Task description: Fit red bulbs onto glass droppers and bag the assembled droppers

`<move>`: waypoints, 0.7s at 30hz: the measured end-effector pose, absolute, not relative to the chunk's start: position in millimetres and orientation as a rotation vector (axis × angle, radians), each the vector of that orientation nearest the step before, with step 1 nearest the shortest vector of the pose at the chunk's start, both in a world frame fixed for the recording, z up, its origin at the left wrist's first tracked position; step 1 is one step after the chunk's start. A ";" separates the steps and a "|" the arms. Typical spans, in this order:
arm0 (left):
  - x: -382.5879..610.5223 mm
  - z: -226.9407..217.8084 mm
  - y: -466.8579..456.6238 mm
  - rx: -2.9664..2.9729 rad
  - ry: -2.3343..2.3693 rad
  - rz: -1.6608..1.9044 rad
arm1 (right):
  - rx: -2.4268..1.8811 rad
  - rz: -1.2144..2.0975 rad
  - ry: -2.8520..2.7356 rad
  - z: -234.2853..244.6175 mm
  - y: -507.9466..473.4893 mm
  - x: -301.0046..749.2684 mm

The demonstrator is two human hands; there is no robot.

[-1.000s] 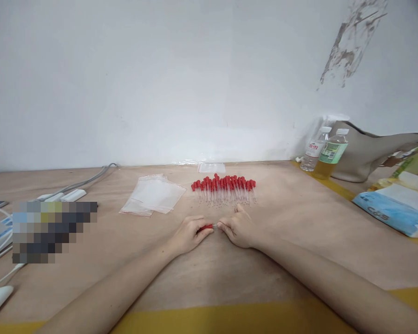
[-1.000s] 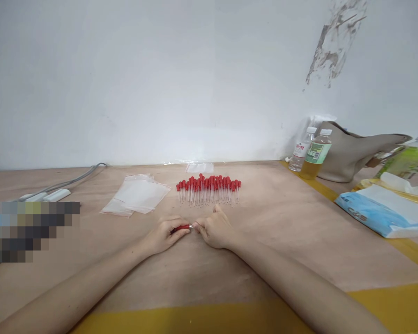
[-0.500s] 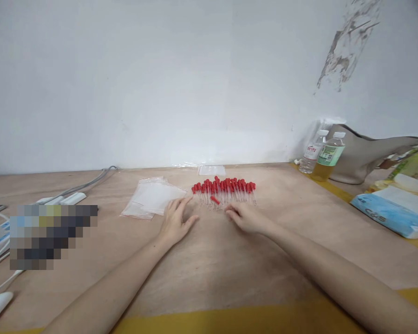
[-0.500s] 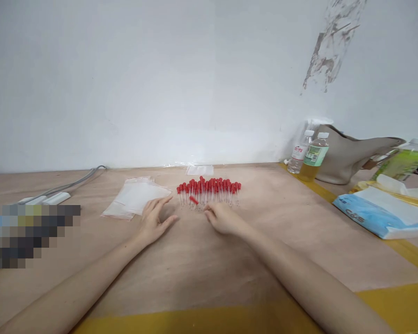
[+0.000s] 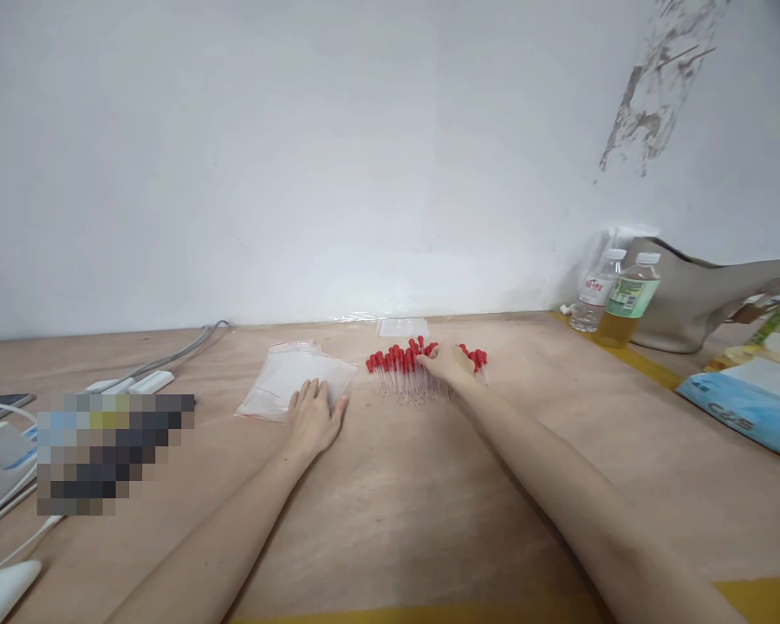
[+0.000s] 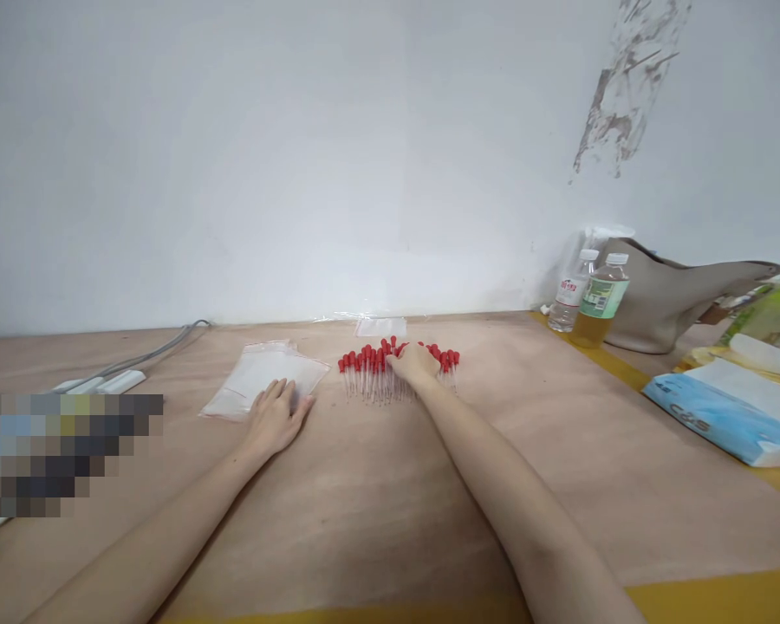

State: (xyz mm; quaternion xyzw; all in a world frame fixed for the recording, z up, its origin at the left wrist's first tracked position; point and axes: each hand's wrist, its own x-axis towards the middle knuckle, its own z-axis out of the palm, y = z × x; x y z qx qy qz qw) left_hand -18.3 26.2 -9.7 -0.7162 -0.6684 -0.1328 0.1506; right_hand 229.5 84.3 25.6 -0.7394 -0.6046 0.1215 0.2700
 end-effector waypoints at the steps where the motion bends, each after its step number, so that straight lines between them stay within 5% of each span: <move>1: -17.9 -8.2 26.5 -2.083 -1.930 -0.336 | -1.997 0.315 -1.630 24.9 82.8 230.6; 12: -11.8 0.4 25.6 -2.222 -1.918 -0.097 | -1.680 -0.117 -1.947 1.8 3.1 276.1; 21: -10.3 8.9 16.7 -2.081 -2.044 -0.260 | -1.700 -0.058 -1.873 -1.3 -27.2 295.9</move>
